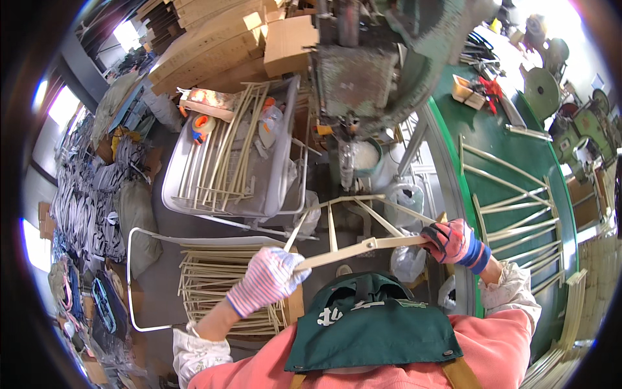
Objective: The person assembles wooden frames by picking up thin wooden sticks, inserting them into a press machine, and stacking the finished frames on a green table. The process is repeated multiple times with consistent hand movements and tool use.
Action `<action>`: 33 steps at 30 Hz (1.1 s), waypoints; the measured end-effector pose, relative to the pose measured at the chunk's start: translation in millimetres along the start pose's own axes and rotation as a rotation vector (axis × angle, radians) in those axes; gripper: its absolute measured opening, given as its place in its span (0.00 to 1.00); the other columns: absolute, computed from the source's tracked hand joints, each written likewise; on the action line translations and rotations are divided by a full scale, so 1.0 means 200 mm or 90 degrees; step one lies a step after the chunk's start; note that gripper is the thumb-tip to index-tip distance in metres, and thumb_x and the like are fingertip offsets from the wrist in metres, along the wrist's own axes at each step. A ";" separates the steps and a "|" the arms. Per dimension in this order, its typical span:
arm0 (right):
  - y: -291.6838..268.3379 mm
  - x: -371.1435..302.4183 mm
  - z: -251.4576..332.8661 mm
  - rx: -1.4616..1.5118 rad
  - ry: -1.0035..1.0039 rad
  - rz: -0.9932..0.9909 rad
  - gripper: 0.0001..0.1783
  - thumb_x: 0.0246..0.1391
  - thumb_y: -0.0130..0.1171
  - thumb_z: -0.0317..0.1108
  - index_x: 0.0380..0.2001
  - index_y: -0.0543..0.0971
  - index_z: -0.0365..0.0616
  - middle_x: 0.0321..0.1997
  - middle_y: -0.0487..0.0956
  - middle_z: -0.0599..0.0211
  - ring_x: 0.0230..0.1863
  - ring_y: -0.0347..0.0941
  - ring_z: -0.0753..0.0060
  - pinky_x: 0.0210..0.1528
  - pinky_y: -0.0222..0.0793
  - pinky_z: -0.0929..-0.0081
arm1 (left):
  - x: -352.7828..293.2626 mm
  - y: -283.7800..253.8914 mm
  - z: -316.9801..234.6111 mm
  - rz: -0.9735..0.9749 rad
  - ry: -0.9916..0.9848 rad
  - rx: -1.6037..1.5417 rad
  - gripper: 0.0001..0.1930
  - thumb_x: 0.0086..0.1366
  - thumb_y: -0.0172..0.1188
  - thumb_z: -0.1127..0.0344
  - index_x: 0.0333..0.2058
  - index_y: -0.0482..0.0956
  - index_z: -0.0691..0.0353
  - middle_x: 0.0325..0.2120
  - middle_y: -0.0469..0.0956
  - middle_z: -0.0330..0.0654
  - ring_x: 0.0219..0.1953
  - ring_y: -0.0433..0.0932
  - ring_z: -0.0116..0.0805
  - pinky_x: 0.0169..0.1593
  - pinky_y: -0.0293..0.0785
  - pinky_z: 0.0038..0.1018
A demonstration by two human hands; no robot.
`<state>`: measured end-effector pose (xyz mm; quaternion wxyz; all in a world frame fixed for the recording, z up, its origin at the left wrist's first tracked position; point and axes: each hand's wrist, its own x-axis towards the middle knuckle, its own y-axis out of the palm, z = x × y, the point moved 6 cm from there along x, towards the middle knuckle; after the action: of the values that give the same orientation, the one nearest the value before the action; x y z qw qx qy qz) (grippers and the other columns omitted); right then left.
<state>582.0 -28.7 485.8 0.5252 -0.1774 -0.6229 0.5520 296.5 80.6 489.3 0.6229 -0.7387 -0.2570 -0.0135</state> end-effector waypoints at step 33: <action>-0.21 -0.83 1.05 1.220 0.639 -0.595 0.59 0.42 0.44 0.75 0.55 0.55 0.23 0.13 0.66 0.75 0.12 0.57 0.87 0.12 0.49 0.91 | -0.16 1.26 -0.38 -0.075 -0.138 -0.352 0.19 0.57 0.56 0.55 0.40 0.73 0.67 0.34 0.75 0.55 0.38 0.74 0.54 0.43 0.70 0.43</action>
<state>482.1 -281.5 479.5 0.7818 0.3373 0.3181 0.4169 391.8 -23.7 264.7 0.3650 -0.8614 -0.3510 -0.0400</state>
